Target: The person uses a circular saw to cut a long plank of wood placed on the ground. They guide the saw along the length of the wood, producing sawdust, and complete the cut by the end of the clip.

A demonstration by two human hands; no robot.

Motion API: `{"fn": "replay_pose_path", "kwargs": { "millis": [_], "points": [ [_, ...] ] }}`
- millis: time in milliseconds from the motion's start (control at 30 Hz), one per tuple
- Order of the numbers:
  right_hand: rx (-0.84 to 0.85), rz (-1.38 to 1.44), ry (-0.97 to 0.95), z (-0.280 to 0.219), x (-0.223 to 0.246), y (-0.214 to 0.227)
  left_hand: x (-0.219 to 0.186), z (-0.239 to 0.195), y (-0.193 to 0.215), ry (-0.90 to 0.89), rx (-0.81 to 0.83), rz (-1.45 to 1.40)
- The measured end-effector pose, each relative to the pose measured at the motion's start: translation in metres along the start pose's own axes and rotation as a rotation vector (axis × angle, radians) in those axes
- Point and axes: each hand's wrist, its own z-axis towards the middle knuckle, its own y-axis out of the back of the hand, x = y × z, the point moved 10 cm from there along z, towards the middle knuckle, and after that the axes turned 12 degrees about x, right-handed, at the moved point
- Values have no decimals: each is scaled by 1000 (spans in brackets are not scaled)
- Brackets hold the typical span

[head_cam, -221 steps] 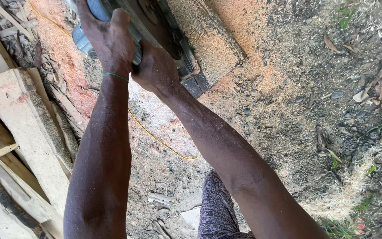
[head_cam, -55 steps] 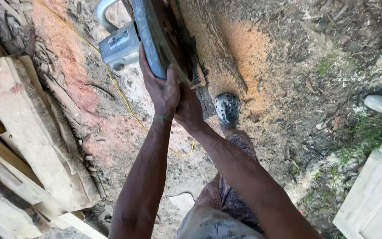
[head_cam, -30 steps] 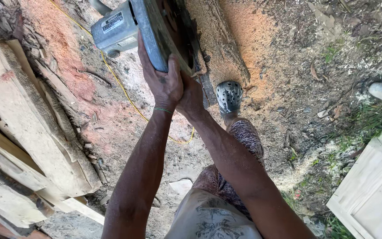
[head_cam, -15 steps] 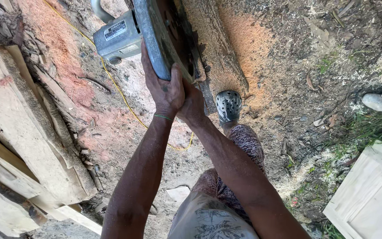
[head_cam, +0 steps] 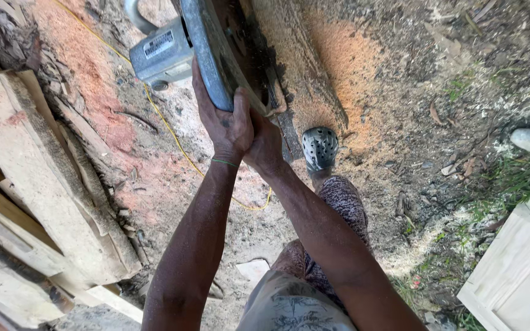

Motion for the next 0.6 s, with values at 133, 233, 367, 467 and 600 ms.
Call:
{"fn": "replay_pose_path", "kwargs": {
  "millis": [133,233,367,467,600],
  "points": [
    [61,21,-10,4,-6,-4,-2,2,-2,-16,-1,-19],
    [108,38,5,4,-6,-10,-1,0,0,-19,-5,-25],
    [98,43,35,6,-6,-6,0,2,-2,-23,-2,-3],
    [76,41,32,4,-3,-6,0,2,0,-18,12,5],
    [126,47,-81,6,-10,-11,2,4,0,2,29,-1]
  ]
}}
